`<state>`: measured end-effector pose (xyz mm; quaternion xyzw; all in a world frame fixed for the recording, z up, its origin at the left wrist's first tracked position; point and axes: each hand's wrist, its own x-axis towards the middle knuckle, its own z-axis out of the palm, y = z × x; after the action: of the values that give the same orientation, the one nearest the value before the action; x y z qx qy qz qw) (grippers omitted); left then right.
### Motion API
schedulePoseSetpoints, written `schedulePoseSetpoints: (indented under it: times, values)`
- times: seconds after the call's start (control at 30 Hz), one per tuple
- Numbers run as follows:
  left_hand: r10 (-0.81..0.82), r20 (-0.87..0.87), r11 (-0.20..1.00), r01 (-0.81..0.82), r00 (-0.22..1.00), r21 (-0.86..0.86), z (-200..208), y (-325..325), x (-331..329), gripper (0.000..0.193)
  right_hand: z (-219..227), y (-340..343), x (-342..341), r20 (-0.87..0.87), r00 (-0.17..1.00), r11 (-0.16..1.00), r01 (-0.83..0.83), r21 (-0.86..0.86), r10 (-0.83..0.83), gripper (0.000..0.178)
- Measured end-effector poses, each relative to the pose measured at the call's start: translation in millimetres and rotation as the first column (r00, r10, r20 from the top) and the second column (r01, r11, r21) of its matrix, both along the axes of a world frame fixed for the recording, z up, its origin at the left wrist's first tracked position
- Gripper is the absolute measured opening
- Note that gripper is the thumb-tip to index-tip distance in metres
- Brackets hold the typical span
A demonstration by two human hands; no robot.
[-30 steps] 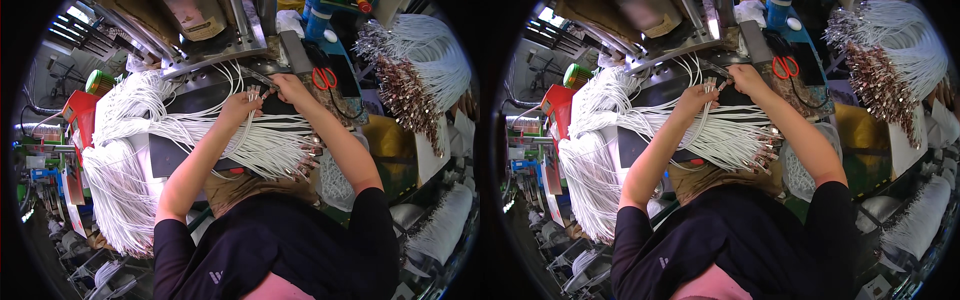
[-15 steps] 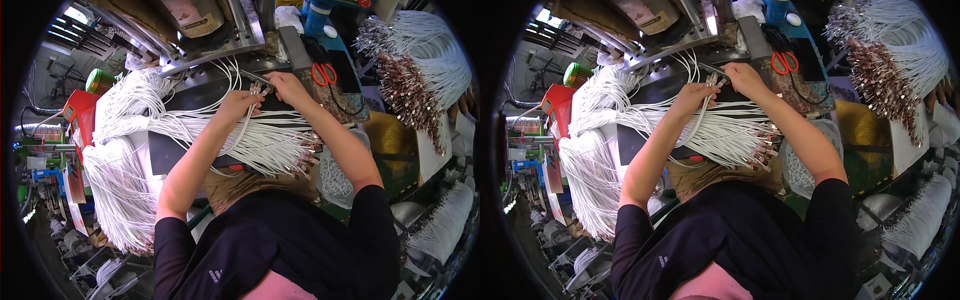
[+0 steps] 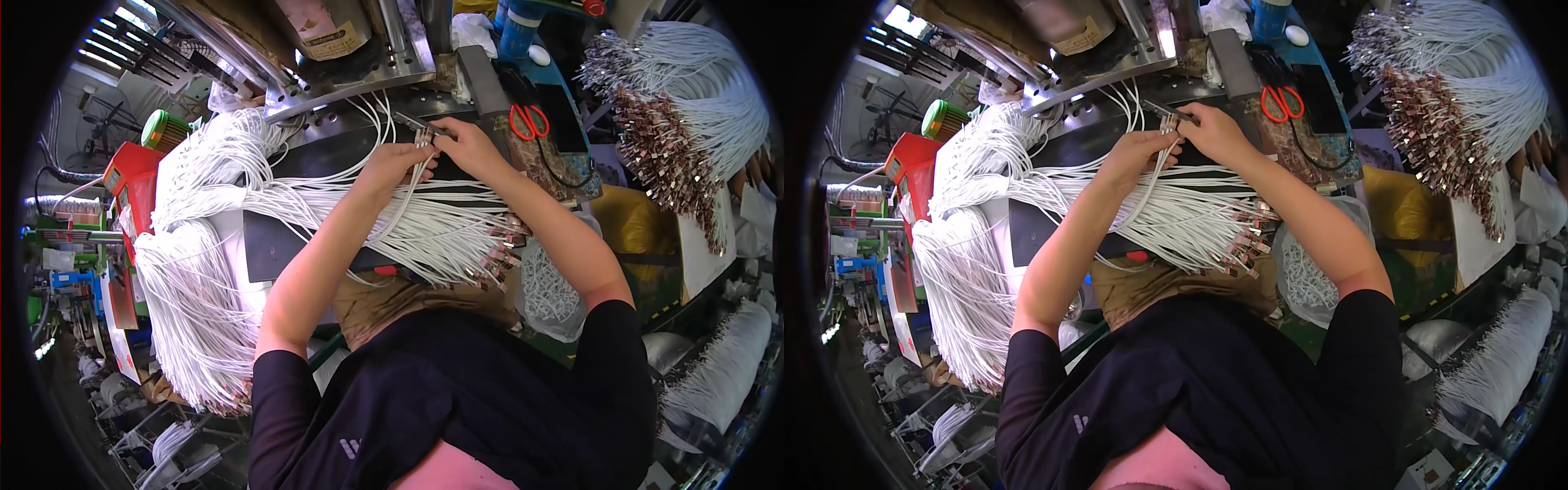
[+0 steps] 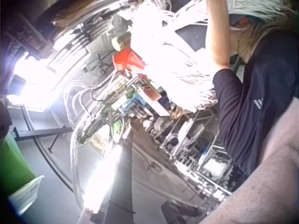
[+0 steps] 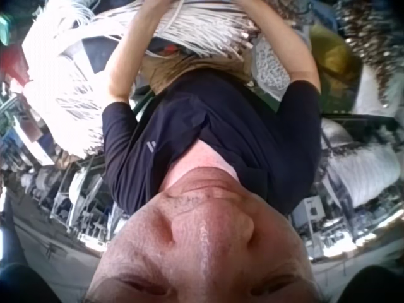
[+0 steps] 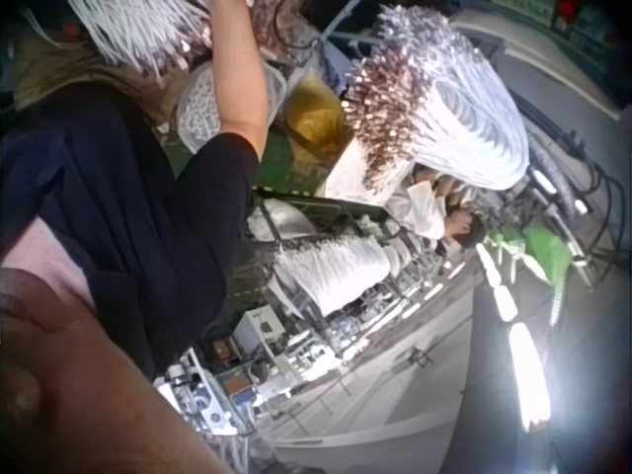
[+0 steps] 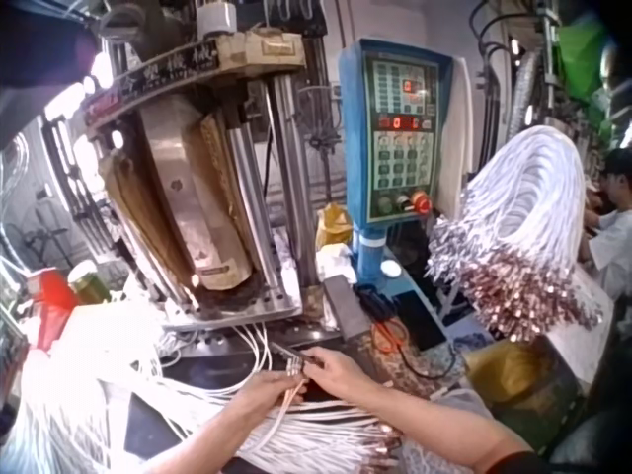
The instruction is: Organizing and placing bundles of white wires into a manufacturing machine fixture.
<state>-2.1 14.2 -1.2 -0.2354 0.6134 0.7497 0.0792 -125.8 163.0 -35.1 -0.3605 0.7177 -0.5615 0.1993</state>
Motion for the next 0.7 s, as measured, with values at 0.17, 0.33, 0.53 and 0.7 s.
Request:
schedulePoseSetpoints:
  times: [0.17, 0.33, 0.53, 0.7]
  values:
    - [-0.054, 0.043, 0.998, 0.055, 0.998, -0.006, 4.4, -14.0, -0.6, 0.028, 24.1, 17.8, -19.8, 0.193, 0.981, 0.98, -0.017, 0.2, -0.022, 0.036]
    - [-0.078, 0.097, 0.997, 0.081, 0.992, -0.018, 10.1, -5.1, -1.3, 0.025, 10.5, 16.0, -15.5, 0.064, 0.995, 0.99, -0.078, 0.114, 0.071, 0.034]
    - [0.05, 0.042, 0.997, -0.052, 0.998, 0.049, 3.4, -6.5, 1.5, 0.025, 23.5, 21.1, -12.9, -0.022, 0.994, 0.982, -0.104, 0.155, 0.109, 0.038]
    - [0.012, 0.039, 1.0, -0.011, 0.999, -0.029, -2.8, -17.9, -1.4, 0.026, 33.4, 29.7, -18.3, 0.108, 0.993, 0.978, -0.07, 0.195, 0.05, 0.043]
